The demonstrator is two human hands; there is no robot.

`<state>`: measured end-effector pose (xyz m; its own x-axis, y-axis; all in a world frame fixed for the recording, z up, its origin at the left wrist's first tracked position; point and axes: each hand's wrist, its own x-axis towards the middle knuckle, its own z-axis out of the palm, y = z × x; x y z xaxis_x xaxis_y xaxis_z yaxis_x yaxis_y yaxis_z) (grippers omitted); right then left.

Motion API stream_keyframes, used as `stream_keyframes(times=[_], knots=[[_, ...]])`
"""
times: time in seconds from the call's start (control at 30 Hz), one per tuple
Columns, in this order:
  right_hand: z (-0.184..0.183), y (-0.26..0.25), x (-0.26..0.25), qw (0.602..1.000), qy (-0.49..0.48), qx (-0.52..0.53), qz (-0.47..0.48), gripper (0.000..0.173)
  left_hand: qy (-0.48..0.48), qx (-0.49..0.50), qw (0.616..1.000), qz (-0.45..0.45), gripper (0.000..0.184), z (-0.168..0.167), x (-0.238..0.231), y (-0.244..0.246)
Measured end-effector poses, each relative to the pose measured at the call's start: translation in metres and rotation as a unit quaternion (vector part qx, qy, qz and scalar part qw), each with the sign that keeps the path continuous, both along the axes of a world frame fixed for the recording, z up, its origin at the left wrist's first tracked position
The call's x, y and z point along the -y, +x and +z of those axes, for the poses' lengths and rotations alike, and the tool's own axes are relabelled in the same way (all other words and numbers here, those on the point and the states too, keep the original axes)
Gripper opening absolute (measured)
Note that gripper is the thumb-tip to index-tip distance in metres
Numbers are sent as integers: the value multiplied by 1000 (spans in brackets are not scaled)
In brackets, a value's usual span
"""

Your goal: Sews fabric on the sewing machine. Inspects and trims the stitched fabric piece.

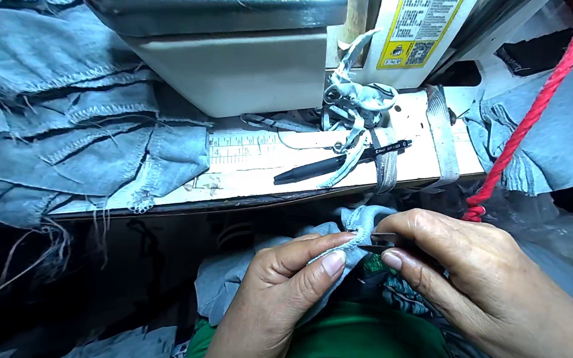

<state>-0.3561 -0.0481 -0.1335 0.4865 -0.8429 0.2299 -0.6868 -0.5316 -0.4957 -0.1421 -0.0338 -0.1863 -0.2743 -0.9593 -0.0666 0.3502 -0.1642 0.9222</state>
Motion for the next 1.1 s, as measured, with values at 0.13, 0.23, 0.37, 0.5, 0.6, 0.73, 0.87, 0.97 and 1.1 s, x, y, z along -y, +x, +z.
stream_keyframes(times=[0.13, 0.23, 0.37, 0.5, 0.6, 0.73, 0.87, 0.97, 1.1], knots=[[0, 1, 0, 1000, 0, -5, -2, 26, -11, 18, 1000, -1, 21, 0, 0, 1], [0, 1, 0, 1000, -1, -12, -7, 26, -22, 30, 999, 6, 21, -1, 0, 1], [1, 2, 0, 1000, 0, -5, -10, 26, -21, 34, 999, 7, 20, 0, -1, 0], [0, 3, -1, 1000, -5, -2, -11, 25, -38, 42, 998, -1, 21, -3, -2, -1], [-1, 3, -2, 1000, -8, -3, -7, 25, -37, 38, 999, -1, 21, -3, -2, -1], [-1, 5, -3, 1000, 2, 4, -9, 25, 40, -47, 998, -6, 20, -1, -2, -4], [-1, 5, -4, 1000, -1, 8, -11, 24, 54, -79, 995, -14, 20, -1, -2, -5], [-2, 3, -3, 1000, -16, 5, -4, 25, 62, -87, 994, -14, 21, 0, -2, -5], [-2, 3, -3, 1000, -11, 4, -1, 25, 102, -126, 987, -21, 21, 0, -1, -6]])
